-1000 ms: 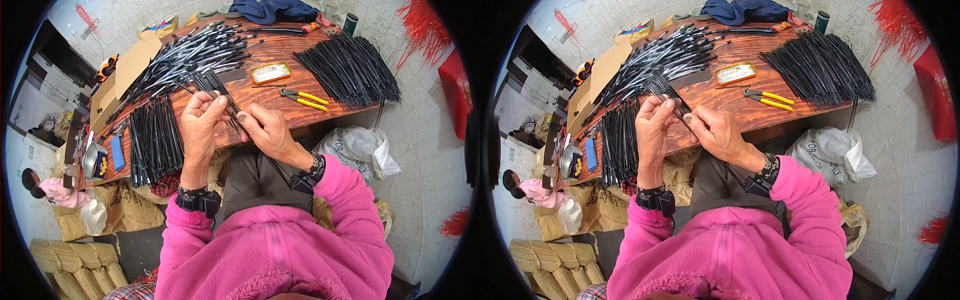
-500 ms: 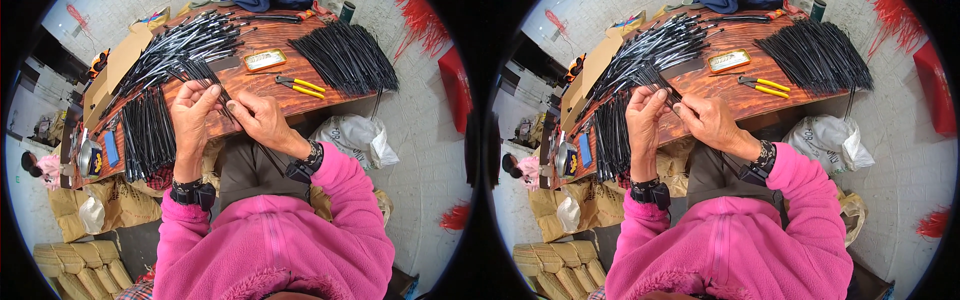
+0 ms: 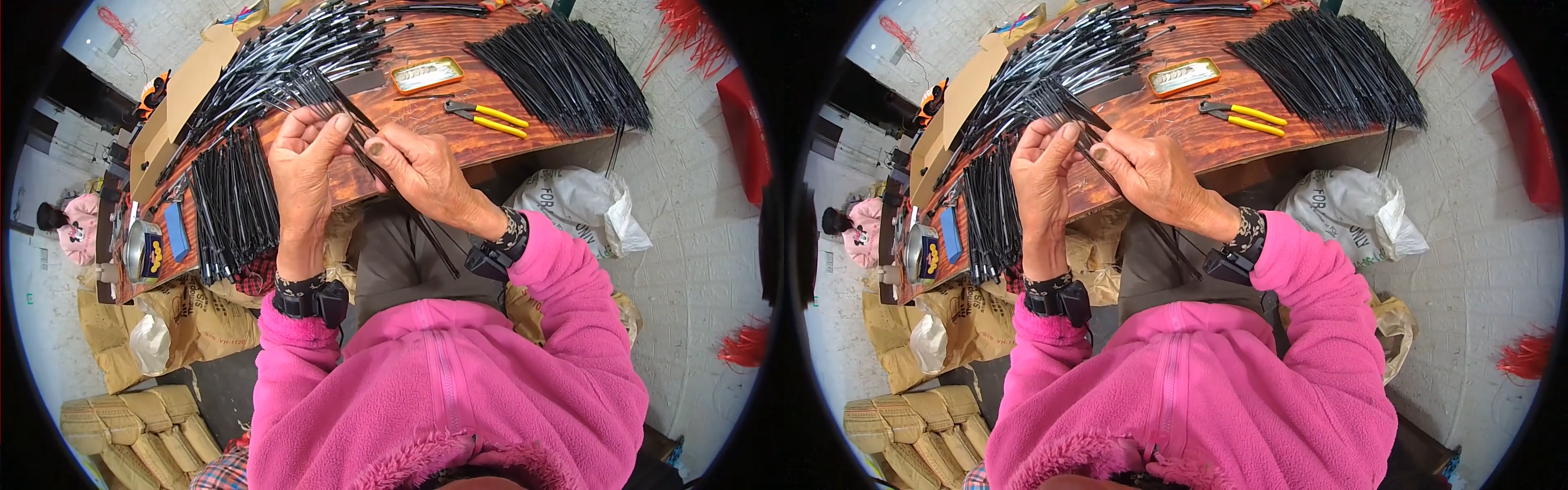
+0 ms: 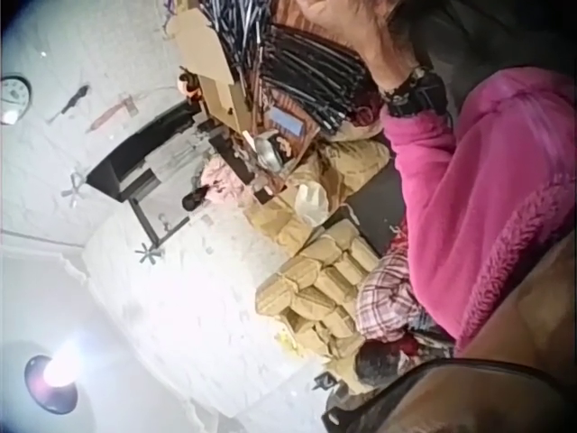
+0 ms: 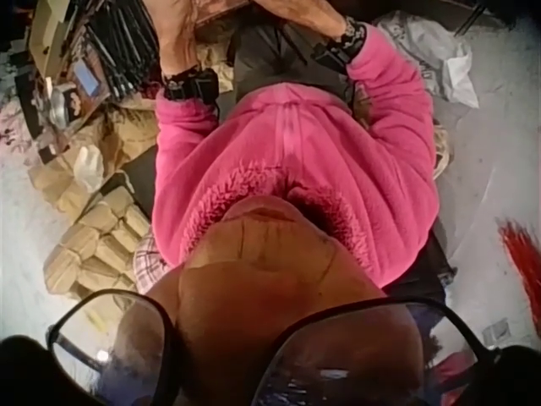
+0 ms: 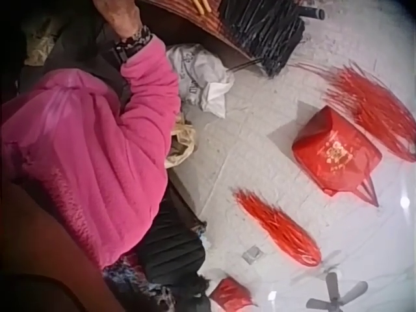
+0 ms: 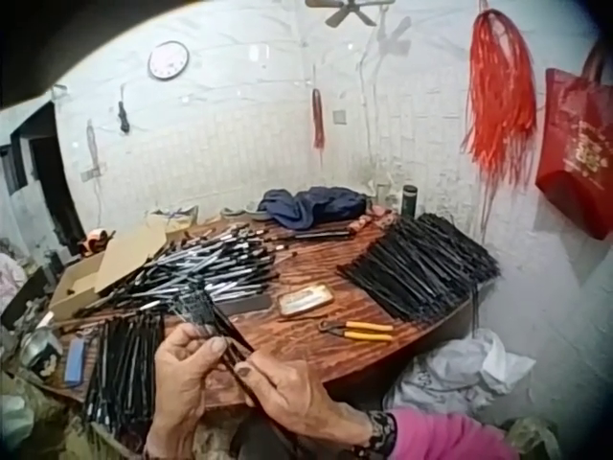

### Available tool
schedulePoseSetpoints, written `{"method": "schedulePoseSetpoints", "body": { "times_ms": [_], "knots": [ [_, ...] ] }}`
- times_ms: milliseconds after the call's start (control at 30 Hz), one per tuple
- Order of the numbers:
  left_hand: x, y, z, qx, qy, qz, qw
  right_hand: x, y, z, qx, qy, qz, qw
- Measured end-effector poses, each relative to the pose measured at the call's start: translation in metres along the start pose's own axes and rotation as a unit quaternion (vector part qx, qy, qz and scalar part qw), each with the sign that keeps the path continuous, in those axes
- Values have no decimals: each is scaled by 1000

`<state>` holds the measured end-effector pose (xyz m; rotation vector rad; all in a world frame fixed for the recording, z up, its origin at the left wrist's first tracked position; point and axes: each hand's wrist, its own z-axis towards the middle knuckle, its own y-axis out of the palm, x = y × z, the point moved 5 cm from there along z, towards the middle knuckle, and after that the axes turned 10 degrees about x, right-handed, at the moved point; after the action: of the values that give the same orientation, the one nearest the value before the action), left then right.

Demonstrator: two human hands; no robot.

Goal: The person assembles umbrella frames by hand, inserting metal ribs into a plastic hub, securing them with wire, and trimming the wire with pliers. They then gather the ribs, slide on a plastic sleeve, and place the completed frame onto a pile of others on the workbench.

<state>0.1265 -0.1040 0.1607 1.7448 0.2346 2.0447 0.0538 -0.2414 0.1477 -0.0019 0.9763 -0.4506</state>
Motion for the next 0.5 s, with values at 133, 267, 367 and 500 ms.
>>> {"method": "schedulePoseSetpoints", "body": {
  "times_ms": [133,267,367,500],
  "knots": [
    [0,0,-2,-1,3,-2,1000,-4,-2,0,36,-38,-2,999],
    [2,0,-1,-2,15,11,1000,-6,-4,2,46,-62,-53,996],
    [1,-1,-1,-2,12,15,1000,-5,-5,4,57,-92,-120,987],
    [-1,-2,-2,-3,-1,10,1000,3,-7,8,68,-88,-145,983]
  ]
}}
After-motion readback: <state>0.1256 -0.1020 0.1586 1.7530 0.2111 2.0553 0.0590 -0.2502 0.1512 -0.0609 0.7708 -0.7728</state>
